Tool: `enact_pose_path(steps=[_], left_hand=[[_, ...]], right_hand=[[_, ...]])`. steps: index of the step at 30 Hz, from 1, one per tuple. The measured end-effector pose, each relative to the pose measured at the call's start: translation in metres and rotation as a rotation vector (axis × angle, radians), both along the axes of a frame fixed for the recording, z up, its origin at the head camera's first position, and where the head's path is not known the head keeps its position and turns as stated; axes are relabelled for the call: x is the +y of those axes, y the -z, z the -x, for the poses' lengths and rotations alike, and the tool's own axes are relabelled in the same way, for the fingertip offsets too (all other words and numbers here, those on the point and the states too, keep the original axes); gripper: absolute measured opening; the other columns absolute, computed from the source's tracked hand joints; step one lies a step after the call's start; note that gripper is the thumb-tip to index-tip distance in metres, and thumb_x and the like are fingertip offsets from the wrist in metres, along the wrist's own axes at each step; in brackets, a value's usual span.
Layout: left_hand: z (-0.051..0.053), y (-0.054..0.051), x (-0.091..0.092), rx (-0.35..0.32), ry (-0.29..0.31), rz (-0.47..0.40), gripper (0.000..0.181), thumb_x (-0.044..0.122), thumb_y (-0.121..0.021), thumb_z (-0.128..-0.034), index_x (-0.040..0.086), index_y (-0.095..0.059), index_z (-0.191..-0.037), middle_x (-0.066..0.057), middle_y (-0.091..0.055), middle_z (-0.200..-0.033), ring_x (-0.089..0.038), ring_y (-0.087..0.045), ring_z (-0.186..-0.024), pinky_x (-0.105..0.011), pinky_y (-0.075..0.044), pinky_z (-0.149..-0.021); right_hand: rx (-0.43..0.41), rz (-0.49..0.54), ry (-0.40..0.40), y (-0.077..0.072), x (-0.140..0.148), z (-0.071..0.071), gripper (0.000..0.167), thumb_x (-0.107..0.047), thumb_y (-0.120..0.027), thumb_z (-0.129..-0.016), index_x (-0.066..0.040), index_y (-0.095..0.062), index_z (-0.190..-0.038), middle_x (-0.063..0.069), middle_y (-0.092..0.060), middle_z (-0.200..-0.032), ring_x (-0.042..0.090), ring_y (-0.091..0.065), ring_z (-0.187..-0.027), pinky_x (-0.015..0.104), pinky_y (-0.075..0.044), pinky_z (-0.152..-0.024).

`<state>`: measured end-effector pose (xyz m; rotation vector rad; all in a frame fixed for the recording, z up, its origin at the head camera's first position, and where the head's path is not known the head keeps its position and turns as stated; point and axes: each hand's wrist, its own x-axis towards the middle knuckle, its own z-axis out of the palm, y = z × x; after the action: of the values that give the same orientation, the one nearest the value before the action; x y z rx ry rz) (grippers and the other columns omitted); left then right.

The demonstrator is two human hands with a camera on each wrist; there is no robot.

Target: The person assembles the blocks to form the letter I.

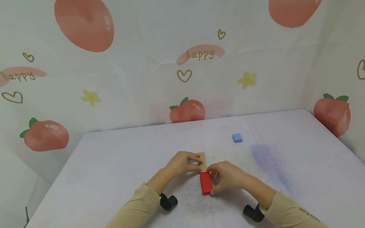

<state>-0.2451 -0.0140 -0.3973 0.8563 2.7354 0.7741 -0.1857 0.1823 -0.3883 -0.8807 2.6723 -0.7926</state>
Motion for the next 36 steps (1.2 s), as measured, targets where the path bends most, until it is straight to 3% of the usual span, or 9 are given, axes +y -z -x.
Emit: enact_pose_path(steps=[10,27,36], left_hand=[[0.0002,0.0004,-0.0003,0.010,0.007,0.002,0.028,0.027,-0.075,-0.0781,0.016,-0.074,-0.104,-0.001,-0.066,-0.121,-0.020,-0.057,-0.119,-0.035,-0.044,-0.101],[0.0007,0.0007,0.0002,-0.004,-0.007,-0.006,0.028,0.027,-0.075,-0.0771,0.016,-0.074,-0.103,-0.001,-0.066,-0.121,-0.021,-0.057,-0.119,-0.035,-0.044,-0.101],[-0.0003,0.0002,0.0002,0.029,0.006,0.002,0.027,0.026,-0.076,-0.0767,0.016,-0.075,-0.101,-0.001,-0.066,-0.121,-0.021,-0.058,-0.118,-0.034,-0.045,-0.100]], right_hand=[[0.014,-0.023,0.051,0.0014,-0.0032,-0.0019,0.056,-0.026,-0.083,-0.066,0.002,-0.062,-0.109,0.003,-0.068,-0.089,0.011,-0.059,-0.077,0.021,-0.049,-0.068],[0.037,-0.012,0.066,0.0043,-0.0047,-0.0030,0.056,-0.026,-0.083,-0.066,0.002,-0.062,-0.109,0.002,-0.068,-0.087,0.009,-0.058,-0.075,0.019,-0.048,-0.065],[0.014,0.003,0.073,0.0023,-0.0059,-0.0057,0.058,-0.025,-0.084,-0.066,0.003,-0.061,-0.111,0.002,-0.069,-0.087,0.007,-0.056,-0.073,0.017,-0.047,-0.063]])
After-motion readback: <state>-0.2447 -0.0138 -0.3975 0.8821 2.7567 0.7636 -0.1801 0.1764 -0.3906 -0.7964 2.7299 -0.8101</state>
